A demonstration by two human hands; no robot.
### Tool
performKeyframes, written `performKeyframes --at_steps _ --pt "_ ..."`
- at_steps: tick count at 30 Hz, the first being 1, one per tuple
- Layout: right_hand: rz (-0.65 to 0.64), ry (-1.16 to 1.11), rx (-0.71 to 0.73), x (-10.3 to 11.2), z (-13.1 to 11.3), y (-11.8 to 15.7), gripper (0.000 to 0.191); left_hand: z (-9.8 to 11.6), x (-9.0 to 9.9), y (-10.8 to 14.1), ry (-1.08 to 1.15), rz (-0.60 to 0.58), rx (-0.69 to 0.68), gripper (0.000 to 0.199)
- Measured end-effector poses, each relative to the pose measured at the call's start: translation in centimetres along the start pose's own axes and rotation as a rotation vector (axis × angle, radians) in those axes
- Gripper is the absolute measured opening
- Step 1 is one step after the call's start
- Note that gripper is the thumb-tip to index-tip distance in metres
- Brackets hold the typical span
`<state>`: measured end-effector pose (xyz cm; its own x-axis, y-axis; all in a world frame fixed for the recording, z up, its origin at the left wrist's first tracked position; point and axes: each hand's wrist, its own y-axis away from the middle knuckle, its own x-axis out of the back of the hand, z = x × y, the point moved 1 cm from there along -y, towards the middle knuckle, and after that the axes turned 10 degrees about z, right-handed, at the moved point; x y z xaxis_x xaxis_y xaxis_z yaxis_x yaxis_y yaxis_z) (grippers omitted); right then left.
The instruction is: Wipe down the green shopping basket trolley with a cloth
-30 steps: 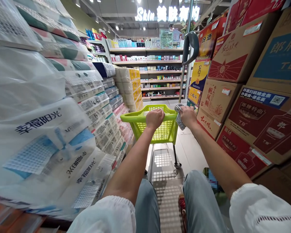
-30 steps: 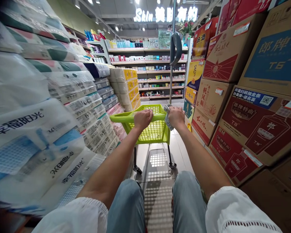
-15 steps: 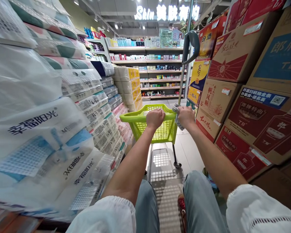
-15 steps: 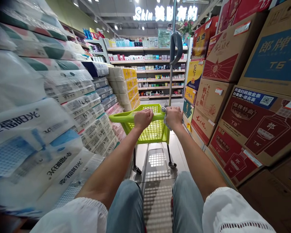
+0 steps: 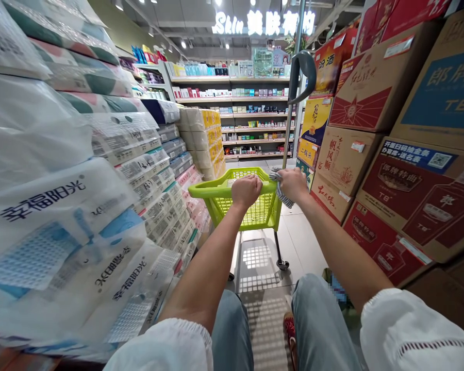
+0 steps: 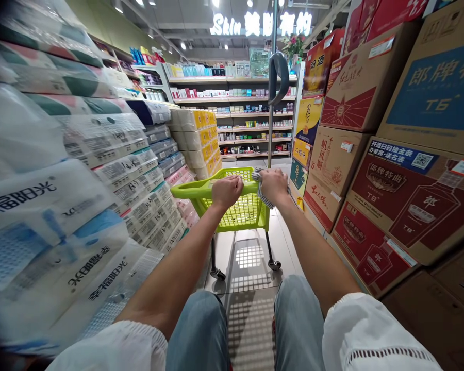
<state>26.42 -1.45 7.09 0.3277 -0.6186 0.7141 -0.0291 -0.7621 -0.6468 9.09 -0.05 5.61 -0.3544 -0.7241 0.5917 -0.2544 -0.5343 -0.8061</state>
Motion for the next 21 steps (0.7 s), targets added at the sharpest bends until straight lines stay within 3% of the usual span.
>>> performKeyframes --at_steps 4,7,15,21 --pt "-0.114 -0.046 -0.043 0.7 3.3 -2.2 0.03 -0.1 0.0 0.0 0.023 0.003 0.009 0.048" --pt "-0.153 -0.093 0.001 0.6 3.4 -2.2 0.03 -0.6 0.1 0.1 0.007 0.008 0.021 0.048" --pt "-0.084 -0.093 0.052 0.6 -1.0 0.4 0.03 -3.1 1.7 0.0 -0.037 -0.032 0.017 0.047" --pt "-0.021 -0.161 0.111 0.5 -4.3 2.5 0.03 -0.6 1.6 -0.3 -0.025 -0.068 0.057 0.043"
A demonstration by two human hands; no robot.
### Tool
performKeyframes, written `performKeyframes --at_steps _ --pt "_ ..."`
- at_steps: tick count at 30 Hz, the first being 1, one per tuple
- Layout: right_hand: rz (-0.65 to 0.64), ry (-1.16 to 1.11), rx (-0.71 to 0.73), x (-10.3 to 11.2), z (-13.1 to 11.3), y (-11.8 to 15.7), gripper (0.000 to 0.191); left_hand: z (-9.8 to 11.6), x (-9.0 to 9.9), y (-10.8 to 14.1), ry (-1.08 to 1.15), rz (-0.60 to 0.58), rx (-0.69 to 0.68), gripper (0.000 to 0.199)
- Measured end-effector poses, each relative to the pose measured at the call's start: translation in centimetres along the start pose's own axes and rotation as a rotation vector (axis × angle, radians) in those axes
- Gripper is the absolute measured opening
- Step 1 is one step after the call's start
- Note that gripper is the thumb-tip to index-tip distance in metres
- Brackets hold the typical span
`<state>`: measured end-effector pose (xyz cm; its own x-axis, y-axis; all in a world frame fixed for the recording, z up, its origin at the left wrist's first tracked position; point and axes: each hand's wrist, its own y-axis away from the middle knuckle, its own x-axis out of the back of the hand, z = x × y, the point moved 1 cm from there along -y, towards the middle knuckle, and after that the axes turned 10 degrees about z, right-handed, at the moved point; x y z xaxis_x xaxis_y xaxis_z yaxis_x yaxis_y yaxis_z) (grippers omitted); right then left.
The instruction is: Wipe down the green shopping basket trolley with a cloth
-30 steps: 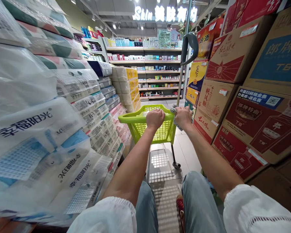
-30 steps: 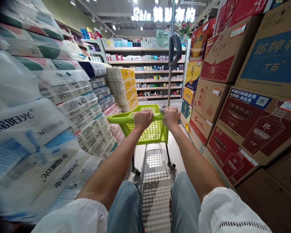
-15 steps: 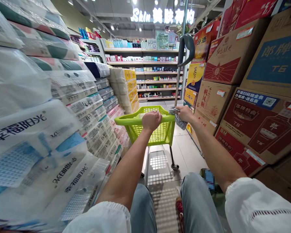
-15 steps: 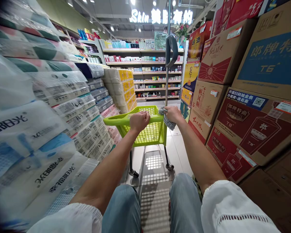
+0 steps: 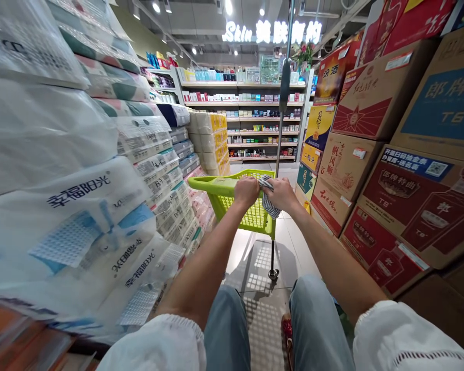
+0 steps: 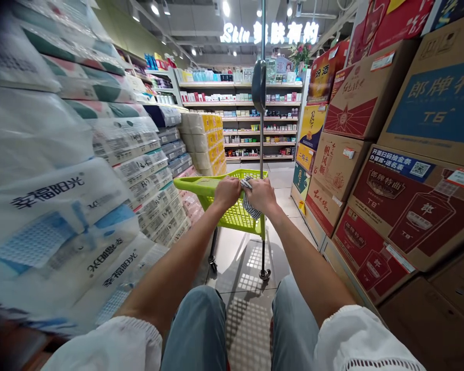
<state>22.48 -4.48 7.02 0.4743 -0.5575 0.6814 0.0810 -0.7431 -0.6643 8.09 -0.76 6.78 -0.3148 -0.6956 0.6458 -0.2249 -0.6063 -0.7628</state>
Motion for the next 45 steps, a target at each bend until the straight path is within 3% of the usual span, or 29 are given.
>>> performKeyframes --at_steps 2,4,11,15,20,27,30,34,37,41,45 --pt "0.007 -0.064 0.039 -0.2 -0.2 0.4 0.027 0.8 -0.1 0.4 -0.022 0.015 0.119 0.044" --pt "0.021 -0.141 0.079 -0.5 0.6 0.6 0.026 1.1 0.0 1.1 -0.046 0.015 0.148 0.05" --pt "0.081 -0.205 -0.022 -2.6 5.7 0.3 0.029 0.4 0.5 2.4 -0.054 -0.026 -0.009 0.065" --pt "0.148 -0.257 -0.071 -2.6 3.8 1.4 0.032 0.5 0.3 2.1 -0.077 -0.024 0.002 0.063" --pt "0.171 -0.273 -0.001 -2.1 0.7 2.7 0.032 0.0 0.0 2.1 -0.085 -0.032 -0.015 0.058" --pt "0.161 -0.269 -0.114 -3.3 4.2 1.5 0.034 -0.1 -0.1 2.0 -0.064 -0.013 0.009 0.06" --pt "0.177 -0.282 -0.147 -3.1 3.5 1.6 0.034 0.0 -0.2 1.9 -0.069 -0.022 0.009 0.06" --pt "0.206 -0.324 -0.035 -2.8 1.3 2.5 0.031 -0.5 -0.4 1.9 -0.084 -0.014 -0.003 0.056" --pt "0.222 -0.349 0.016 -3.3 2.0 2.5 0.032 -1.1 -0.3 2.0 -0.066 -0.009 -0.007 0.056" --pt "0.229 -0.344 -0.053 -4.3 4.2 1.8 0.03 -1.6 -0.3 2.0 -0.061 -0.034 0.018 0.058" --pt "0.321 -0.411 -0.125 -4.5 2.3 2.2 0.025 -1.8 -0.6 1.9 -0.073 -0.011 0.012 0.059"
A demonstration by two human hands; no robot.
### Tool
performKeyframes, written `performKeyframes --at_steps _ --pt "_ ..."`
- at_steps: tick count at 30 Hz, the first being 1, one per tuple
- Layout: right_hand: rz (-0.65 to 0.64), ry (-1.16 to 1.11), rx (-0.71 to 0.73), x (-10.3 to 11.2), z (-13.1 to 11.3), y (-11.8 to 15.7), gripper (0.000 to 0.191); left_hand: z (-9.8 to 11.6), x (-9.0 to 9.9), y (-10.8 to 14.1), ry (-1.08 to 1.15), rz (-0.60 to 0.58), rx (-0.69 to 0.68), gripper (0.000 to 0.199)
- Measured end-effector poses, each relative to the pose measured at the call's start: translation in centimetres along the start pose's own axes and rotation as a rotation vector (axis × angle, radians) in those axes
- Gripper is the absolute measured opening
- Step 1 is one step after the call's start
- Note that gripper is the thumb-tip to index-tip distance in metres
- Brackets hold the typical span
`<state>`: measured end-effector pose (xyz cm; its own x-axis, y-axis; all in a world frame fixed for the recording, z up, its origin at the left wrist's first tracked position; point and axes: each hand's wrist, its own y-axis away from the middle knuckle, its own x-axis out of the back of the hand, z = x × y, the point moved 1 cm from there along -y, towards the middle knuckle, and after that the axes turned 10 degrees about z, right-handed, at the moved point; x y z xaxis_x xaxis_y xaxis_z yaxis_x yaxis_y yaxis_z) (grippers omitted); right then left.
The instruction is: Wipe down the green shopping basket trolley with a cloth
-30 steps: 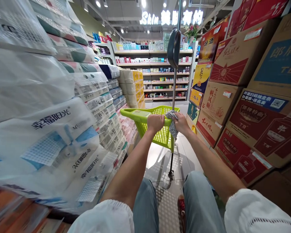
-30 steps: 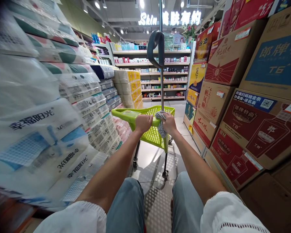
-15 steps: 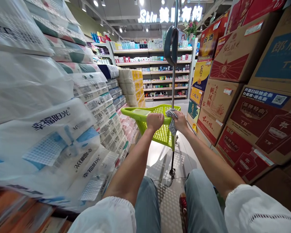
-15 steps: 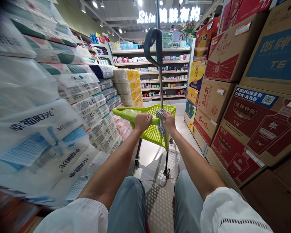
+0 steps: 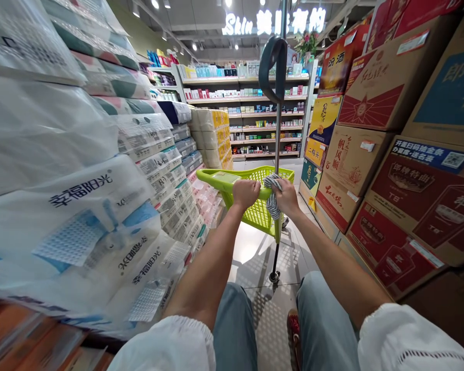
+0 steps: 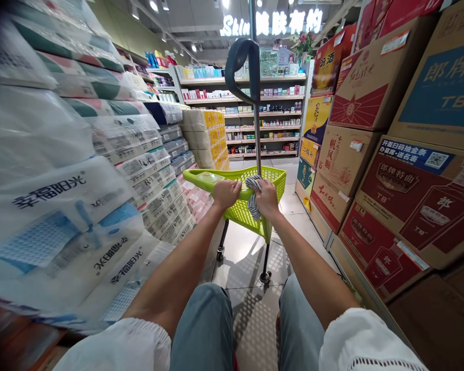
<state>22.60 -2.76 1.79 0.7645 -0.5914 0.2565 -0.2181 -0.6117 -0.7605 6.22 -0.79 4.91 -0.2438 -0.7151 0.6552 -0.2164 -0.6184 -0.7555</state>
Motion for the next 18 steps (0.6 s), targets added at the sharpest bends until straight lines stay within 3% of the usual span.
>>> performKeyframes --at_steps 4,6,9,14,18 --pt "0.051 -0.033 0.042 -0.8 -3.7 2.3 0.025 -0.4 -0.5 -0.2 0.021 -0.016 -0.047 0.052" --pt "0.066 -0.001 0.083 -1.0 -4.3 2.9 0.024 -0.6 -0.6 -0.2 0.041 -0.025 -0.06 0.047" --pt "0.032 0.038 0.11 -0.9 -2.9 2.4 0.026 -0.9 -0.7 -0.3 0.098 -0.007 -0.047 0.048" --pt "0.013 0.066 0.057 -0.3 1.7 0.2 0.027 -1.1 -0.5 -0.3 0.159 0.017 -0.018 0.054" --pt "0.004 0.045 0.06 -0.7 2.3 0.0 0.026 -1.9 -0.3 -0.4 0.188 0.022 -0.037 0.052"
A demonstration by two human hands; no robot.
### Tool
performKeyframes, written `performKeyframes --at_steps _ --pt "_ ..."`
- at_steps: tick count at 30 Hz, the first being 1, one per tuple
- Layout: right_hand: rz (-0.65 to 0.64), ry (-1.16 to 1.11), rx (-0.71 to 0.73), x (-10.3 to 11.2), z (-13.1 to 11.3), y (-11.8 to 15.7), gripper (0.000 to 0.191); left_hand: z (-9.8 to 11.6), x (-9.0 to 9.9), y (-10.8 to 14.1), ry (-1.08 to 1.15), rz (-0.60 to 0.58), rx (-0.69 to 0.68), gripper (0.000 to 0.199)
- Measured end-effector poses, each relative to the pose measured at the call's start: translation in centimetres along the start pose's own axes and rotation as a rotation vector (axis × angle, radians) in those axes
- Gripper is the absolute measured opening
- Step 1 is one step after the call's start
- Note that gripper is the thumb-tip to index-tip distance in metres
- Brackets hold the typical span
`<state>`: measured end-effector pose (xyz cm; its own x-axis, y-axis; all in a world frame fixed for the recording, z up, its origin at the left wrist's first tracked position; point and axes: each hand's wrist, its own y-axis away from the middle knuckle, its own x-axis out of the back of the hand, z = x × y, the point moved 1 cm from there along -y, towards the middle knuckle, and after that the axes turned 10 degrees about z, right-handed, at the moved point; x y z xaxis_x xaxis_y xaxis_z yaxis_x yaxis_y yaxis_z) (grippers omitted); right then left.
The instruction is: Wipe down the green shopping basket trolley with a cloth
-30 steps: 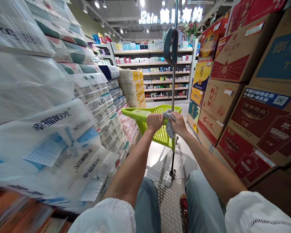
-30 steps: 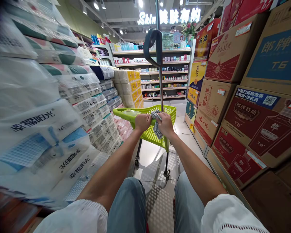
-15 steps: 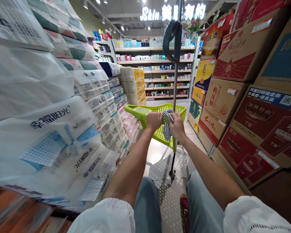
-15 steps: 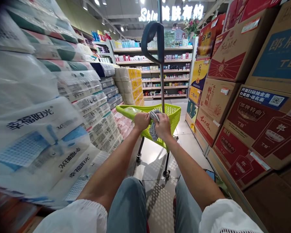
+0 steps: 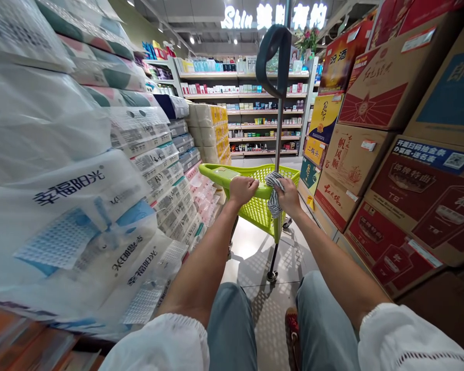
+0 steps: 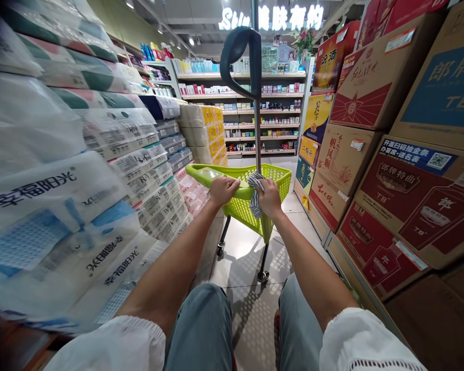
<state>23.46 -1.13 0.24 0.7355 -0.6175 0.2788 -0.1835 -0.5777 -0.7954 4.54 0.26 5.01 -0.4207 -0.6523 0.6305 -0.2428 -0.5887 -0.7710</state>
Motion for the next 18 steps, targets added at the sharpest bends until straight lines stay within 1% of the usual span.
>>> performKeyframes --at_steps 3,6,9,11,13,16,18 --pt "-0.015 0.026 0.002 -0.5 -1.6 0.5 0.025 -1.2 0.5 0.0 0.027 -0.026 -0.02 0.053" --pt "-0.043 0.1 0.007 -0.8 -3.6 0.9 0.024 -2.5 1.2 -0.1 0.045 -0.079 -0.027 0.056" --pt "-0.061 0.183 0.006 -0.9 -5.2 1.2 0.025 -3.0 2.3 -0.3 0.03 -0.151 -0.039 0.058" --pt "-0.072 0.21 0.011 -1.0 -6.0 1.3 0.026 -2.3 3.1 -0.5 -0.029 -0.182 -0.054 0.057" --pt "-0.083 0.227 0.026 -1.1 -6.6 1.5 0.026 -0.8 3.7 -0.6 -0.121 -0.198 -0.043 0.055" --pt "-0.089 0.258 0.062 -1.5 -7.0 1.8 0.027 1.9 3.6 -0.6 -0.183 -0.239 0.116 0.058" --pt "-0.095 0.272 0.098 -1.8 -6.8 2.0 0.027 3.1 3.1 -0.2 -0.228 -0.215 0.235 0.06"
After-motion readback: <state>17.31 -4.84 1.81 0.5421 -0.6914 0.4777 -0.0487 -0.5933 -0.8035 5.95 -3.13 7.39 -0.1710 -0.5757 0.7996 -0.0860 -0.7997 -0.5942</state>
